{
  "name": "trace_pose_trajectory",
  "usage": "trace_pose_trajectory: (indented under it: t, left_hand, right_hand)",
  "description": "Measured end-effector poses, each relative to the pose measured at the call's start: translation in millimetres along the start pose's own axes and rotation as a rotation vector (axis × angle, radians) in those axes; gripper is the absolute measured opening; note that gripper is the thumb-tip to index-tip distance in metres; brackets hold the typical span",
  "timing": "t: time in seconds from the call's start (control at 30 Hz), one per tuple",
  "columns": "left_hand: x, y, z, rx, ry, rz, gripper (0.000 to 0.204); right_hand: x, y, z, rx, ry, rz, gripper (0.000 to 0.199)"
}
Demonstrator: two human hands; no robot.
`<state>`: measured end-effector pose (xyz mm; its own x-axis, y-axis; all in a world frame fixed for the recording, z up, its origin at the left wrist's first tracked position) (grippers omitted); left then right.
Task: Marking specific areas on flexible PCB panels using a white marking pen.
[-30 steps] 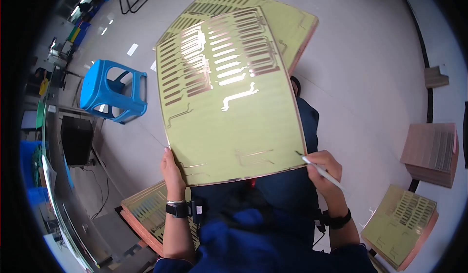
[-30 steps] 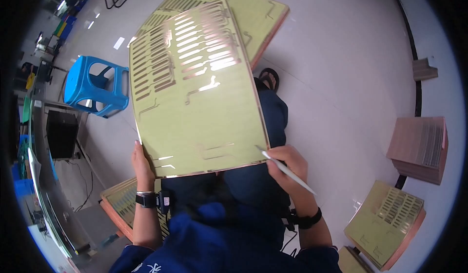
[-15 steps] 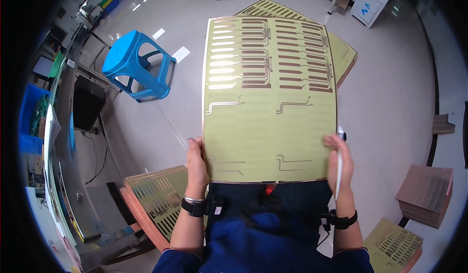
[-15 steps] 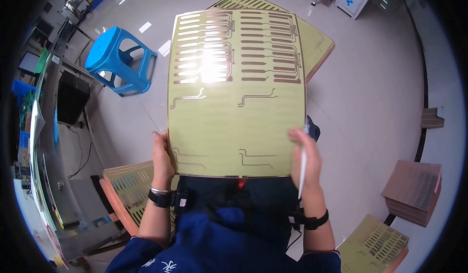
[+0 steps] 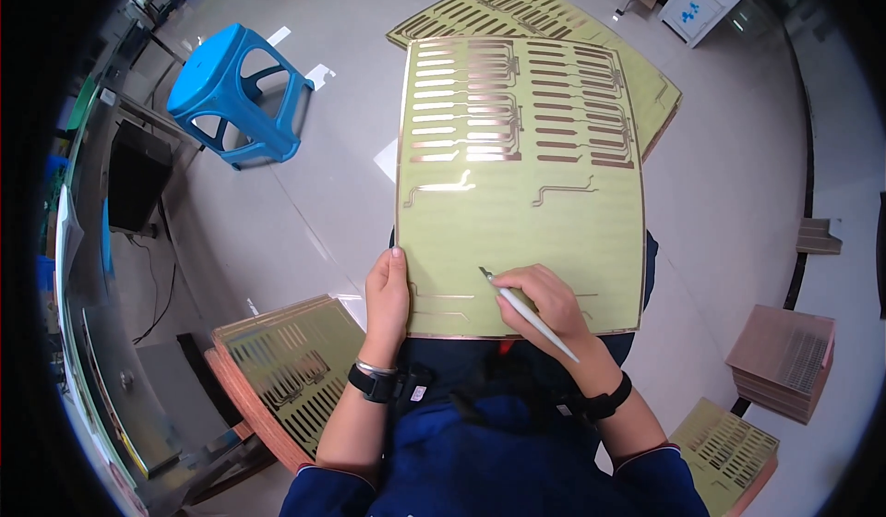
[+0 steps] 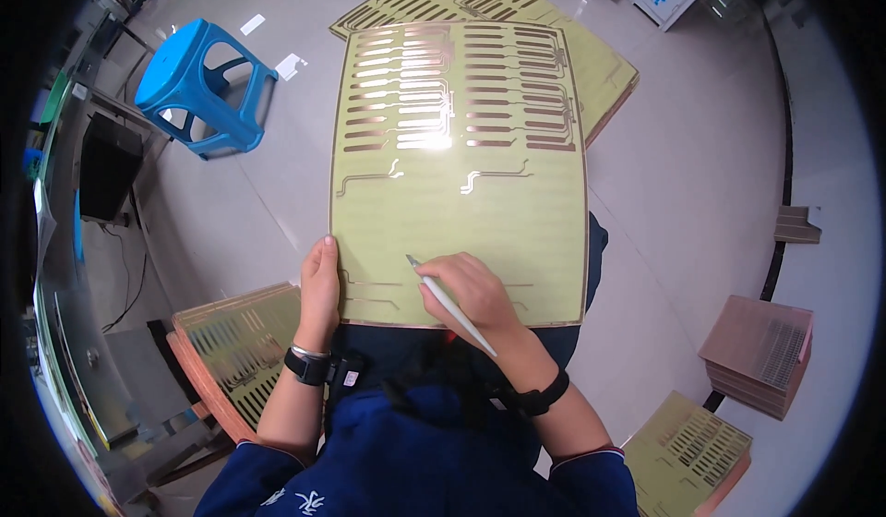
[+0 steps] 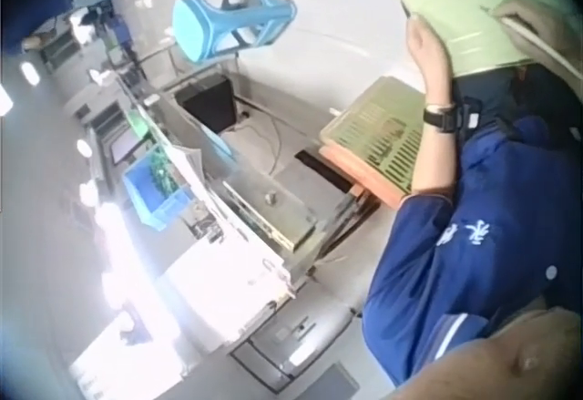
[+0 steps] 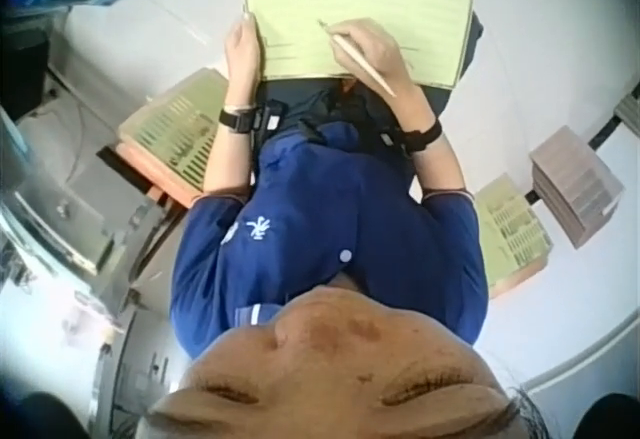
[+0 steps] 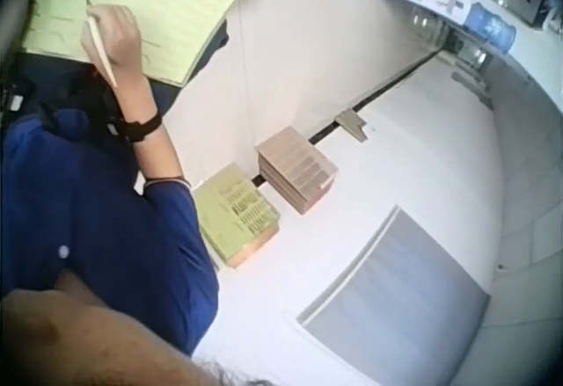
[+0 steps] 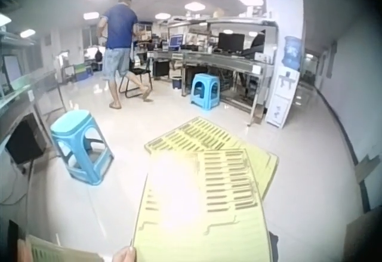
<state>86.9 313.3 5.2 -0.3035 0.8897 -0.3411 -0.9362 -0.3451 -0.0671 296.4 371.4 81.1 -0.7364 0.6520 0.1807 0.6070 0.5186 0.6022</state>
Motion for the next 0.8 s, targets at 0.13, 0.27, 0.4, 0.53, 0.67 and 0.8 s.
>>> trace_pose_trajectory:
  t: [0.13,0.27,0.4,0.53,0.67,0.8]
  left_hand:
    - [1,-2,1,0.015,-0.022,-0.011,0.037]
    - [2,2,-4,0.024,-0.015,-0.028,0.037]
    - [2,2,-4,0.02,0.01,-0.052,0.036]
    - [2,1,-4,0.024,0.014,-0.054,0.036]
    - [0,-3,1,0.006,-0.039,-0.013,0.037]
    - [-2,0,4,0.042,-0.019,-0.012,0.039]
  right_hand:
    - [2,-3,5,-0.01,-0.003,-0.003,0.017]
    - [4,-4,5,-0.023,-0.001,0.007,0.017]
    - [5,-5,6,-0.038,0.001,0.022,0.017]
    - [4,-6,6,-0.073,0.002,0.048,0.018]
    - [4,-6,5,-0.089,0.003,0.082,0.017]
    - [-1,-3,4,0.005,-0.026,0.043,0.015]
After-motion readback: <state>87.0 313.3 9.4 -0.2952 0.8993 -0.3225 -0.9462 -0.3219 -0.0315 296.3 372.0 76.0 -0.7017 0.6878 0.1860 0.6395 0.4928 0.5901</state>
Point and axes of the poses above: each hand's wrist, its own x-axis towards the middle knuckle, its own y-axis out of the back of the hand, z = x × y, the point moved 4 cm from there along x, towards the middle knuckle, and after that the axes turned 14 degrees about -z, right-handed, at the moved point
